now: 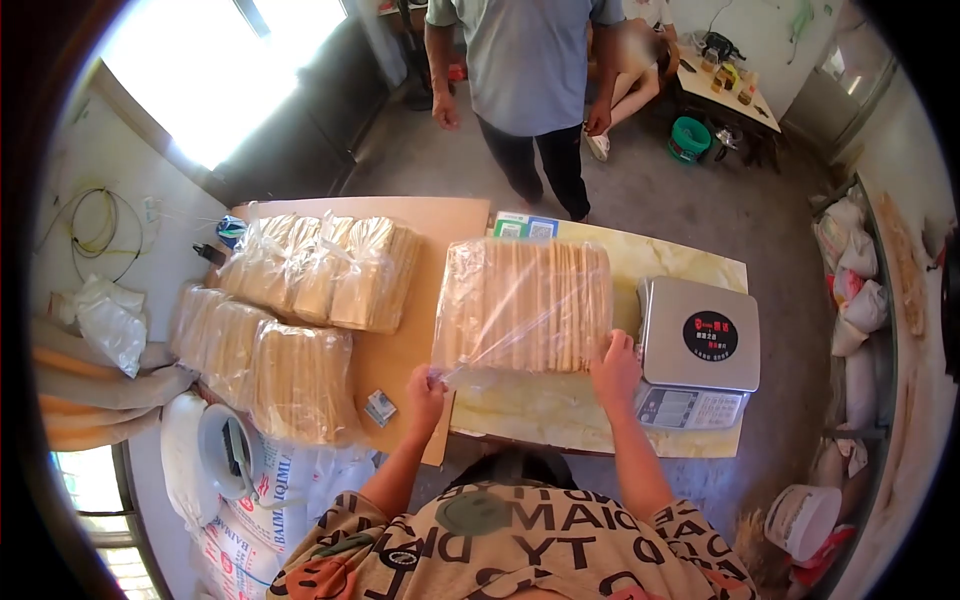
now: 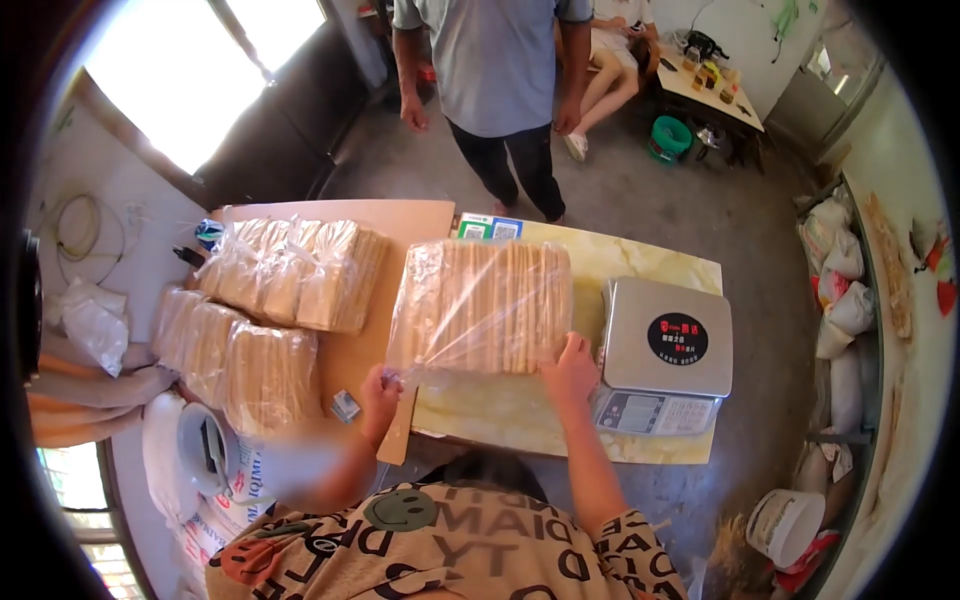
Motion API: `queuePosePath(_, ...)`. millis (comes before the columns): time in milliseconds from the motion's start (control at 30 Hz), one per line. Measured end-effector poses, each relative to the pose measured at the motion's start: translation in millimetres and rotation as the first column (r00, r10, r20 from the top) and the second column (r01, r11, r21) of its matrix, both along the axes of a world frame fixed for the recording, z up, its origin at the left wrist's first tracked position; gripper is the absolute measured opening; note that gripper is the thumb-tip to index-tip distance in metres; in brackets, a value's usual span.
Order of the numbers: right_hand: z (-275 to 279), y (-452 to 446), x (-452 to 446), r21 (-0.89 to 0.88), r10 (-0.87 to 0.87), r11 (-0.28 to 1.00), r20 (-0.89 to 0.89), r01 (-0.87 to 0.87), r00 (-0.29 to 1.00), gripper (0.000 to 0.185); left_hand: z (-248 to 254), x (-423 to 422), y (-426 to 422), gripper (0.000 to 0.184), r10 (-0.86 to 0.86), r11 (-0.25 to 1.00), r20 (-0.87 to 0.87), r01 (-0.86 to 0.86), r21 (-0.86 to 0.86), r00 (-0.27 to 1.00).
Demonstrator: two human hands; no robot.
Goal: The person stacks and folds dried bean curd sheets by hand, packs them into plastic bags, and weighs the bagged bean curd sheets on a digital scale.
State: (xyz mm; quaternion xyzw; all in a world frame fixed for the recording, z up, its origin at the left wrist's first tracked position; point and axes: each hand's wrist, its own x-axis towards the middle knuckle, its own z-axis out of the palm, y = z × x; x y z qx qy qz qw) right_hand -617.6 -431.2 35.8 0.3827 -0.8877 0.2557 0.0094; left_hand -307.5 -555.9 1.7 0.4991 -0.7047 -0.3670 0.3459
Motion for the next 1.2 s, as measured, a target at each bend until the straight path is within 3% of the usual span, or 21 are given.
queuePosePath(167,-35.0,21.8,-11.9,0.022,-0.003,1.0,0.031,0.003,1.0,0.028,33.9,-8.2,7.9,0.012,-0.024,0.998,0.063,0.028,-0.059,0.998)
queuePosePath(233,-49.0,47.1,-1.5,0.01,-0.065,0.998,0.096,0.064,0.993,0.03,32.0,-5.0,17.5,0.013,-0.068,0.995,0.332,0.088,-0.048,0.941)
queuePosePath(300,-65.8,62.6,13.4,0.181,-0.263,0.96,0.335,0.212,0.905,0.022,0.4,-0.8,27.5,0.017,-0.073,0.997,0.339,0.057,0.056,0.938)
queuePosePath(333,-96.4,75.4,20.4,0.184,-0.26,0.961,0.336,0.207,0.905,0.022,-26.4,4.2,32.1,0.021,-0.088,0.987,0.348,0.034,0.157,0.933)
queuePosePath(367,-140.8,87.4,23.9,0.209,-0.269,0.96,0.48,0.189,0.835,0.017,-68.8,12.9,34.8,0.019,-0.158,0.97,0.377,0.073,0.231,0.913)
queuePosePath(400,-164.3,88.7,25.2,0.226,-0.269,0.961,0.612,0.161,0.744,0.015,-55.2,5.8,37.6,0.018,-0.284,0.956,0.461,0.21,0.207,0.84)
queuePosePath(433,-145.9,82.2,31.3,0.224,-0.249,0.965,0.616,0.136,0.747,0.015,-38.5,-5.9,42.2,0.017,-0.384,0.923,0.546,0.331,0.198,0.744)
queuePosePath(467,-107.5,74.2,42.4,0.247,-0.131,0.969,0.431,0.023,0.893,0.014,-39.2,-11.8,46.0,0.017,-0.391,0.919,0.461,0.311,0.241,0.797)
queuePosePath(500,-79.5,65.4,53.6,0.283,0.026,0.955,0.229,-0.092,0.973,0.016,-39.7,-15.6,49.0,0.018,-0.379,0.916,0.375,0.285,0.282,0.846)
queuePosePath(633,-73.4,42.1,52.3,0.154,0.204,0.955,0.282,-0.255,0.937,0.015,-1.6,-41.2,33.4,0.02,-0.238,0.971,0.13,0.232,0.056,0.963)
queuePosePath(700,-67.4,19.9,53.3,0.131,0.303,0.93,0.262,-0.344,0.916,0.017,35.9,-46.6,16.8,0.02,-0.291,0.955,0.316,0.257,0.145,0.903)
queuePosePath(733,-60.4,10.1,56.3,0.133,0.324,0.92,0.268,-0.368,0.907,0.017,50.9,-47.0,9.4,0.02,-0.27,0.961,0.319,0.233,0.149,0.909)
queuePosePath(800,-48.2,-1.7,61.0,-0.033,0.365,0.926,0.332,-0.376,0.87,0.02,68.1,-47.3,0.9,0.018,-0.261,0.96,0.315,0.28,-0.013,0.912)
queuePosePath(833,-51.5,-3.3,60.7,-0.027,0.366,0.925,0.336,-0.379,0.868,0.02,64.8,-42.3,1.9,0.018,-0.26,0.961,0.315,0.276,-0.006,0.913)
queuePosePath(900,-61.1,-2.7,58.5,0.077,0.381,0.888,0.433,-0.454,0.817,0.024,51.2,-20.0,2.3,0.024,-0.126,0.959,0.176,0.165,-0.231,0.976)
queuePosePath(967,-59.7,3.2,63.6,0.14,0.363,0.875,0.443,-0.463,0.82,0.024,7.3,13.6,4.4,0.033,0.042,0.947,0.096,-0.009,-0.321,0.995)
queuePosePath(1000,-57.5,10.9,62.1,0.208,0.328,0.866,0.451,-0.455,0.83,0.025,0.6,39.5,3.0,0.04,0.077,0.934,0.31,0.041,-0.356,0.948)
queuePosePath(1067,-77.8,32.4,61.0,0.323,0.226,0.86,0.453,-0.395,0.862,0.025,-19.0,84.2,11.6,0.046,0.229,0.947,0.512,-0.068,-0.315,0.828)
queuePosePath(1100,-75.4,47.4,62.4,0.226,0.241,0.897,0.473,-0.381,0.848,0.026,-33.7,105.9,13.9,0.049,0.244,0.966,0.521,-0.156,-0.206,0.818)
queuePosePath(1133,-72.9,62.9,66.0,0.129,0.253,0.926,0.486,-0.355,0.836,0.027,-77.8,130.6,12.0,0.042,0.262,0.965,0.38,-0.244,-0.095,0.887)
queuePosePath(1200,-69.2,90.0,73.9,0.153,0.149,0.953,0.512,-0.261,0.846,0.028,-88.9,139.9,24.6,0.048,0.141,0.989,0.6,-0.084,-0.121,0.788)
